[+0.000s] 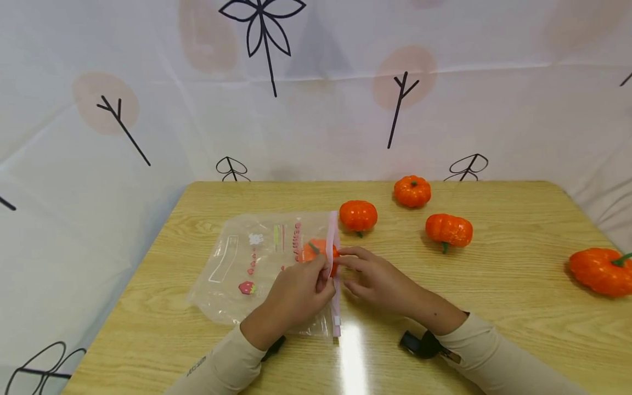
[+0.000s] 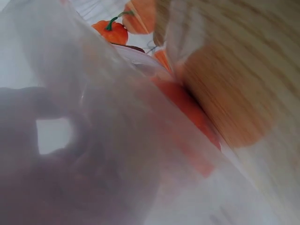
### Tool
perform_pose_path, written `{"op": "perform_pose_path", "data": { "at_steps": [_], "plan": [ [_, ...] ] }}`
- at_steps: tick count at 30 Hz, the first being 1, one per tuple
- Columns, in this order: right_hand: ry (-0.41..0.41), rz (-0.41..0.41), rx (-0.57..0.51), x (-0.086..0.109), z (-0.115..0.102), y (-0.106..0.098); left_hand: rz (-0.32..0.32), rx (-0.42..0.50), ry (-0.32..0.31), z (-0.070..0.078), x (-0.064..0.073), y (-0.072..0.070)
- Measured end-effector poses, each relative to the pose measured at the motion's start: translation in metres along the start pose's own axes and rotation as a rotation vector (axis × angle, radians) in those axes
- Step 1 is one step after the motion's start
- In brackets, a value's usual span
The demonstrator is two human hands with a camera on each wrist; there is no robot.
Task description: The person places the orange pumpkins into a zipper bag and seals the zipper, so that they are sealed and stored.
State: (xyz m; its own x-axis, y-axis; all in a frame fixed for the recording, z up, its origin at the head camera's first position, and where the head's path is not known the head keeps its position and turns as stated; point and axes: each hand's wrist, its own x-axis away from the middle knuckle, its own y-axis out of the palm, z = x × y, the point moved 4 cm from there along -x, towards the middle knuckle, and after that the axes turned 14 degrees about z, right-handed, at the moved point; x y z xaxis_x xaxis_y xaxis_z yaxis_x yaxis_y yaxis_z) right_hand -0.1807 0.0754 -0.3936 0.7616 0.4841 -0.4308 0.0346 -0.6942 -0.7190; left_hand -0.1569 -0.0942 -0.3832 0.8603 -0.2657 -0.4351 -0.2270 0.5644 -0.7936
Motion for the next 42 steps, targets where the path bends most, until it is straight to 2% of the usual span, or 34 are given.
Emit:
{"op": "perform_pose_path", "data": {
  "at_steps": [11,17,20,26,30,36,42],
  "plan": [
    [0.003,-0.048,0.004,0.001,0.001,0.001,-0.016,-0.008,-0.011,-0.001,-0.001,0.000],
    [0.023,-0.047,0.039,0.001,0.004,-0.004,-0.020,0.005,-0.021,-0.001,0.000,0.002],
    [0.007,-0.006,0.096,-0.001,0.006,-0.010,-0.022,0.006,-0.011,-0.001,0.000,0.004],
    [-0.161,0.132,0.232,-0.014,0.007,-0.025,-0.001,-0.018,0.017,-0.001,0.000,0.004],
    [-0.204,0.172,0.292,-0.025,0.012,-0.031,-0.011,-0.018,0.019,-0.002,0.000,0.002],
    [-0.244,0.160,0.439,-0.038,0.015,-0.035,-0.009,-0.010,0.024,-0.001,0.000,0.002],
    [-0.267,0.106,0.581,-0.049,0.021,-0.036,0.004,-0.011,0.032,-0.002,0.001,0.005]
  ]
}}
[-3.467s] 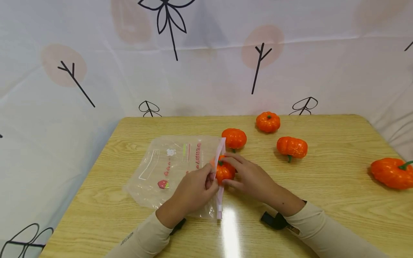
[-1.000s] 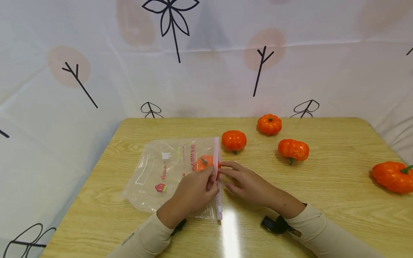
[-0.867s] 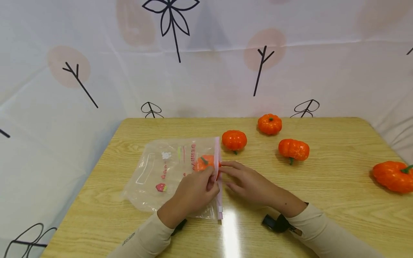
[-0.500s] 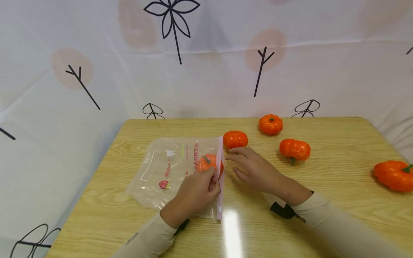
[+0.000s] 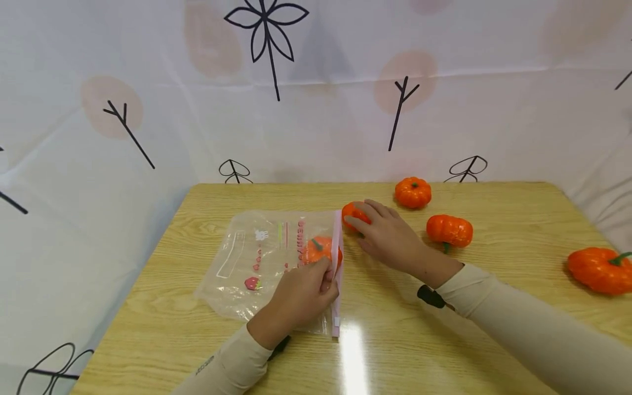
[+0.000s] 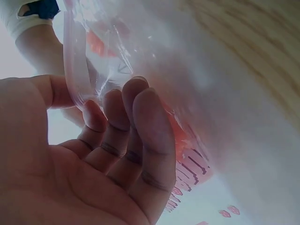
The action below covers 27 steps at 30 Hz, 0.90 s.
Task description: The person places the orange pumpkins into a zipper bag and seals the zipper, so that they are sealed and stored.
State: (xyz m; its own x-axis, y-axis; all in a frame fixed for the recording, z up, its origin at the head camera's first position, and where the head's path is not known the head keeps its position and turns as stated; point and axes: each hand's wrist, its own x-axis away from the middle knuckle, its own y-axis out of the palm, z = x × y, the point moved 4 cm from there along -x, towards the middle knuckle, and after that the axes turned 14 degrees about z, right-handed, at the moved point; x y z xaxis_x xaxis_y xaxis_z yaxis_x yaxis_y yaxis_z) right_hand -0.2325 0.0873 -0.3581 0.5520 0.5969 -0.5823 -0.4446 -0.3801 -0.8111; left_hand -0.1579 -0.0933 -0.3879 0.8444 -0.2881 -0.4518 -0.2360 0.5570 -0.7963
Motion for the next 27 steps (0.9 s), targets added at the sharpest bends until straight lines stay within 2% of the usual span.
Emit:
{"op": "perform_pose_path", "data": {
  "at_steps": [8,12,17,22,27],
  "plan": [
    [-0.002,-0.097,0.072,-0.007,0.010,0.011,-0.023,0.014,-0.016,0.000,-0.001,0.000],
    [0.002,-0.126,0.059,-0.010,0.015,0.017,-0.026,0.018,-0.022,0.001,-0.001,0.000],
    [-0.006,-0.144,0.093,-0.010,0.020,0.023,-0.048,0.026,-0.031,0.001,-0.001,0.003],
    [0.022,-0.170,0.062,-0.011,0.022,0.028,-0.072,0.026,-0.061,0.001,0.000,0.003],
    [0.052,-0.206,0.043,-0.011,0.024,0.033,-0.064,0.009,-0.065,0.000,0.001,0.002]
  ]
}}
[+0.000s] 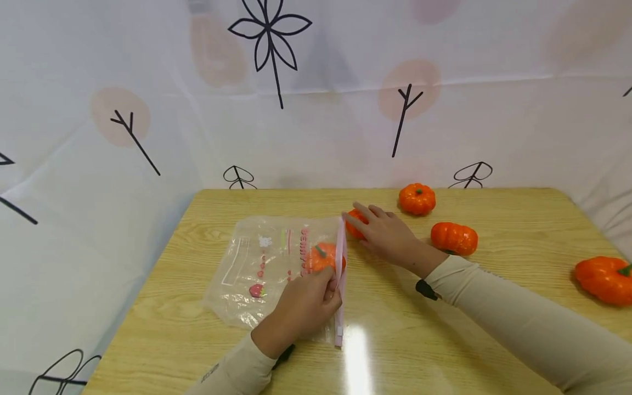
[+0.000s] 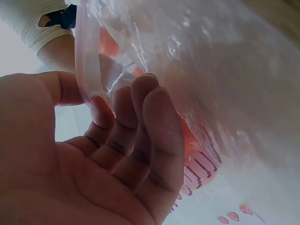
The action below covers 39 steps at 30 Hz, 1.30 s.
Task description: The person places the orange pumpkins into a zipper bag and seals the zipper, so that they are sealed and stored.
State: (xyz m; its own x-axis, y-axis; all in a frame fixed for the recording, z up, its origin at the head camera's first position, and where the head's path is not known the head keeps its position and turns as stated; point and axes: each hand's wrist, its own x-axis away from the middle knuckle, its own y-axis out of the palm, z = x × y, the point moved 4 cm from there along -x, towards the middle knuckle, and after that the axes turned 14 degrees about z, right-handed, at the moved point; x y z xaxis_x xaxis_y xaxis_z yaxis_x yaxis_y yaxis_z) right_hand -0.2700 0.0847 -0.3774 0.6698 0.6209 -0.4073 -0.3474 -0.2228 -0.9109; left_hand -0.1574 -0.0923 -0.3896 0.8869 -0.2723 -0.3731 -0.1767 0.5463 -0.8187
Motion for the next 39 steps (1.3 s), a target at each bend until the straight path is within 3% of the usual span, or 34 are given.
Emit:
{"op": "perform_pose_path", "data": {
  "at_steps": [12,28,39],
  "plan": [
    [0.054,0.042,-0.008,0.003,0.002,-0.001,0.043,-0.023,0.039,0.000,0.001,0.000],
    [0.302,0.061,-0.250,0.019,-0.001,-0.022,0.016,-0.027,0.027,0.001,0.002,-0.002],
    [0.393,0.126,-0.397,0.035,-0.008,-0.030,0.025,-0.029,0.034,0.001,0.002,0.000]
  ]
}}
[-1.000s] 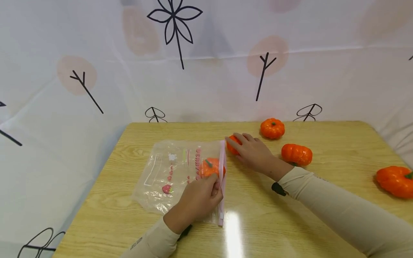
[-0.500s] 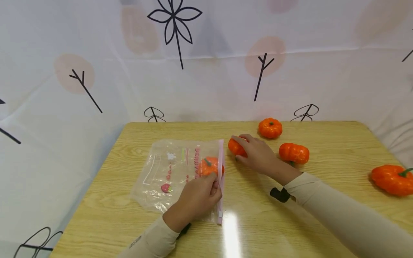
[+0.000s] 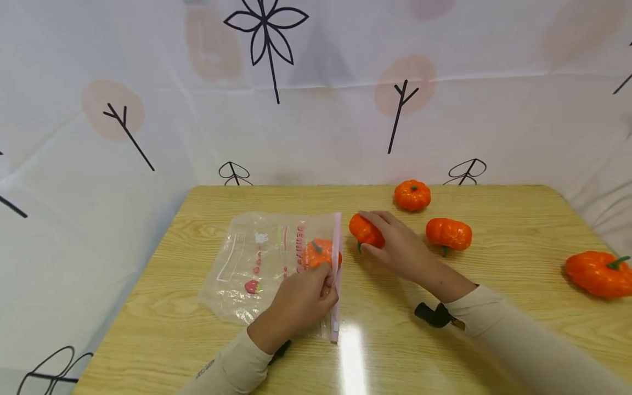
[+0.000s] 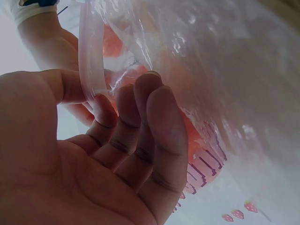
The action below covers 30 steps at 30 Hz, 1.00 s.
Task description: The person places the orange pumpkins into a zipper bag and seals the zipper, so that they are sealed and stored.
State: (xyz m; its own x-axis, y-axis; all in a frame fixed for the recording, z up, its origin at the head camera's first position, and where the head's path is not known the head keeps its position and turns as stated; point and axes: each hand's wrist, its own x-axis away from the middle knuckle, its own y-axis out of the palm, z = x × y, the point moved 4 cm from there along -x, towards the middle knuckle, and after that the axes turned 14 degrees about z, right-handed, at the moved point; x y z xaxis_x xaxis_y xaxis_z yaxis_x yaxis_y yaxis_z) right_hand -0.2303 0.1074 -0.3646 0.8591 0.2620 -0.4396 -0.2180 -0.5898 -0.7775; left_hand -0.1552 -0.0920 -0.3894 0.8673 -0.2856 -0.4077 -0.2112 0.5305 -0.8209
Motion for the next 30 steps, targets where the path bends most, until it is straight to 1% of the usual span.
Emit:
{"op": "perform_pose_path", "data": {
  "at_steps": [3,9,15,19,23,27,30],
  "plan": [
    [0.034,0.016,-0.063,0.005,-0.001,-0.002,0.011,0.005,0.006,0.000,0.000,-0.001],
    [0.101,0.019,-0.132,0.016,-0.003,-0.004,-0.003,0.008,-0.001,0.000,0.001,0.000],
    [0.133,0.045,-0.192,0.024,-0.004,-0.004,0.002,0.011,0.000,0.002,0.000,-0.002],
    [0.139,0.051,-0.219,0.028,-0.004,-0.002,-0.003,0.009,-0.002,0.002,0.001,-0.001],
    [0.159,0.043,-0.251,0.031,-0.004,-0.001,-0.003,-0.006,0.002,0.001,0.001,0.000],
    [0.190,0.019,-0.289,0.035,-0.005,0.001,0.002,-0.010,0.006,0.001,0.001,0.000],
    [0.195,0.007,-0.302,0.037,-0.007,0.001,0.000,-0.009,0.003,0.001,0.001,-0.001]
  ]
}}
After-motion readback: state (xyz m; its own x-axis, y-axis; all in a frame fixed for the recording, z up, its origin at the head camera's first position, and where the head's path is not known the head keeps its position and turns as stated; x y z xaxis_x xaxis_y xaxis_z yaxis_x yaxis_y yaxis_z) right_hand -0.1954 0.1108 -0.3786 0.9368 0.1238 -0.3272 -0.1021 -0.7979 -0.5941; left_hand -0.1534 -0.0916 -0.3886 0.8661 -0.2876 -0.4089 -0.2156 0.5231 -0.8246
